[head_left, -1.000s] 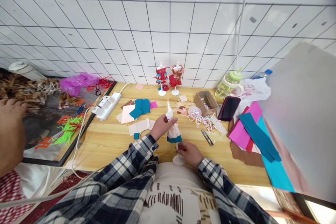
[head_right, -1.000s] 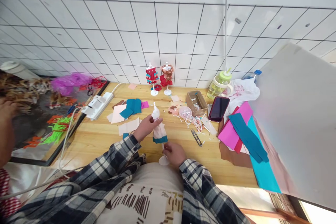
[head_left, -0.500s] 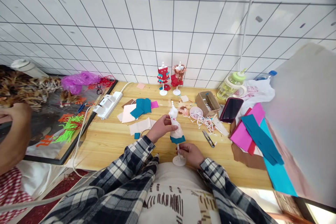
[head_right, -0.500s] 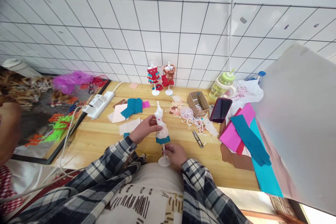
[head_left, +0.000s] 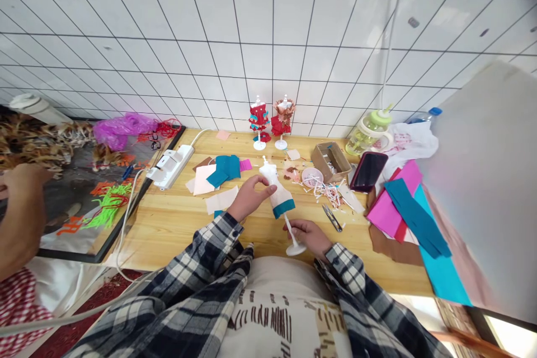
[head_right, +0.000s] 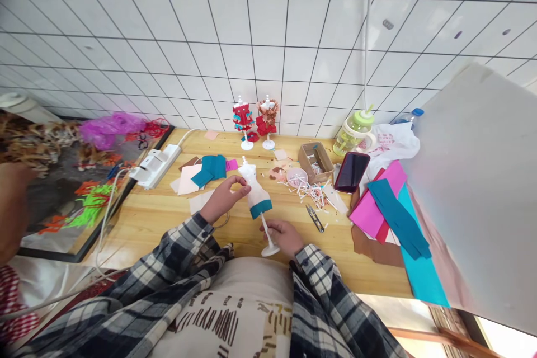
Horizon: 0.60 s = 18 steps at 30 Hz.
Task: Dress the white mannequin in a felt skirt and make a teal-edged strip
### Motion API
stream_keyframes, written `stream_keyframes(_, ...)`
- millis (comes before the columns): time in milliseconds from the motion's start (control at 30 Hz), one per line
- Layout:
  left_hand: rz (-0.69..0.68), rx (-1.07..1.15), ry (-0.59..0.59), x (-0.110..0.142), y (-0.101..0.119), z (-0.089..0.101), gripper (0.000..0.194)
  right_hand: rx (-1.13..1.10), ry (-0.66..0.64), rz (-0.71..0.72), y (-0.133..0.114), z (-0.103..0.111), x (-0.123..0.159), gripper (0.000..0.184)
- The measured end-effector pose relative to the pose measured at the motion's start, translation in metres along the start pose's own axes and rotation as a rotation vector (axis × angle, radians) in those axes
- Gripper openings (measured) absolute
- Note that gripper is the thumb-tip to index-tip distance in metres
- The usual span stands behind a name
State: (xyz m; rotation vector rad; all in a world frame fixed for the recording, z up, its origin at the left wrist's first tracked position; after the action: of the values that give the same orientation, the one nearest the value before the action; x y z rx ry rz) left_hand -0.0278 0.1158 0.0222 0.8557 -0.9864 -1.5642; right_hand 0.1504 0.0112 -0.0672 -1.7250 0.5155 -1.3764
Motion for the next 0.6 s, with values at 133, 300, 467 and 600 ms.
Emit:
stream_keyframes(133, 0.022, 0.291, -0.053, 0.001, 0.002, 0.002, 0.035, -0.122, -0.029, -0.004, 0.000, 0.008, 0.006, 0.042)
stream_keyframes(300, 0.157, 0.651, -0.065, 0.008, -0.007, -0.009, 0.055, -0.329, -0.114, -0.039, 0.005, 0.004, 0.009, 0.043)
stream_keyframes(467, 0.205, 0.754, -0.169, 0.012, -0.014, -0.022, 0.067, -0.453, -0.211, -0.090, 0.007, -0.002, 0.014, 0.041)
stream_keyframes(600, 0.199, 0.752, -0.207, 0.013, -0.014, -0.025, 0.064, -0.444, -0.248, -0.104, 0.009, -0.004, 0.019, 0.045)
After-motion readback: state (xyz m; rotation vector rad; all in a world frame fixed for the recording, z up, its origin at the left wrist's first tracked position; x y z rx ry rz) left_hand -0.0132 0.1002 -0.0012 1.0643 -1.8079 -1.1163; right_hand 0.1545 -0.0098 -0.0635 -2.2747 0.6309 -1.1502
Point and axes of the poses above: each hand's wrist, its own x-axis away from the middle knuckle, its own z-axis out of the back of the hand, y = z × x, the point moved 5 cm from there along -x, towards the middle knuckle, and after that the axes turned 10 degrees about -z, right-handed, at the moved point
